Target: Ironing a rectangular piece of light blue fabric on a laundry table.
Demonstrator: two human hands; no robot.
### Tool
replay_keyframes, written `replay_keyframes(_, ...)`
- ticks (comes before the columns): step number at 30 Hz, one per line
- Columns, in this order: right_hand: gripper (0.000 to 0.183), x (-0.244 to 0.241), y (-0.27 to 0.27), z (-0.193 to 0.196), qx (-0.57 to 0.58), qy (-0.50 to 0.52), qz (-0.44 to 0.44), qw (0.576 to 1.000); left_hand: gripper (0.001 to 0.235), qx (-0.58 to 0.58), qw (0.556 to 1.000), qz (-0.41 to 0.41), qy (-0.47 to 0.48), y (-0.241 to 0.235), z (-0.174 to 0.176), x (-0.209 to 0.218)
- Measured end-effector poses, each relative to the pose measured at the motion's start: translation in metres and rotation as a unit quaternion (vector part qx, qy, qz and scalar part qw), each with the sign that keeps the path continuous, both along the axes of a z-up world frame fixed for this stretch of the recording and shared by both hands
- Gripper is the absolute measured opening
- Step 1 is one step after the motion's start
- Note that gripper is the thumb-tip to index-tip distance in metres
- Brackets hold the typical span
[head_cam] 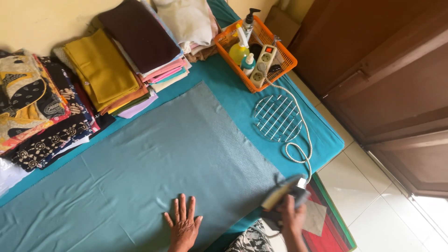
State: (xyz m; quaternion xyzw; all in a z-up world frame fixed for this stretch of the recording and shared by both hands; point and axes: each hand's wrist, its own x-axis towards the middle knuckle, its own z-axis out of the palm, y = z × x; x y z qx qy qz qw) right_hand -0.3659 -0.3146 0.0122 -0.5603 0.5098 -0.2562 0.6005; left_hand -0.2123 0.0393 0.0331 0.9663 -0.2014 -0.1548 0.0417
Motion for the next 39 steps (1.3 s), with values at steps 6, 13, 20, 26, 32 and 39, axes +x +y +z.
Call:
replay_keyframes(6,0.031,-0.078,-0.067,0.049,-0.083,-0.025,-0.128,0.988,0.088,0.016,1.000,0.000,0.018,-0.001,-0.002,0.000)
replay_keyframes(13,0.029,-0.111,-0.072,0.080,-0.119,0.033,-0.103,0.987,0.085,0.034,0.999,-0.001,0.029,0.002,-0.019,-0.001)
replay_keyframes(20,0.034,0.027,0.025,0.118,0.066,0.035,0.150,0.986,0.078,0.078,0.997,-0.011,0.004,-0.038,0.006,-0.028)
replay_keyframes(26,0.039,0.121,0.054,0.093,-0.113,0.133,0.454,0.874,0.079,-0.057,0.989,0.133,-0.033,-0.084,-0.031,-0.057)
replay_keyframes(32,0.042,0.096,0.025,0.071,-0.017,0.222,0.439,0.871,0.076,-0.066,0.974,0.178,-0.124,-0.089,-0.041,-0.072)
replay_keyframes(39,0.043,0.069,-0.036,0.060,-0.095,0.198,0.432,0.875,0.076,-0.082,0.973,0.173,-0.132,-0.092,-0.046,-0.070)
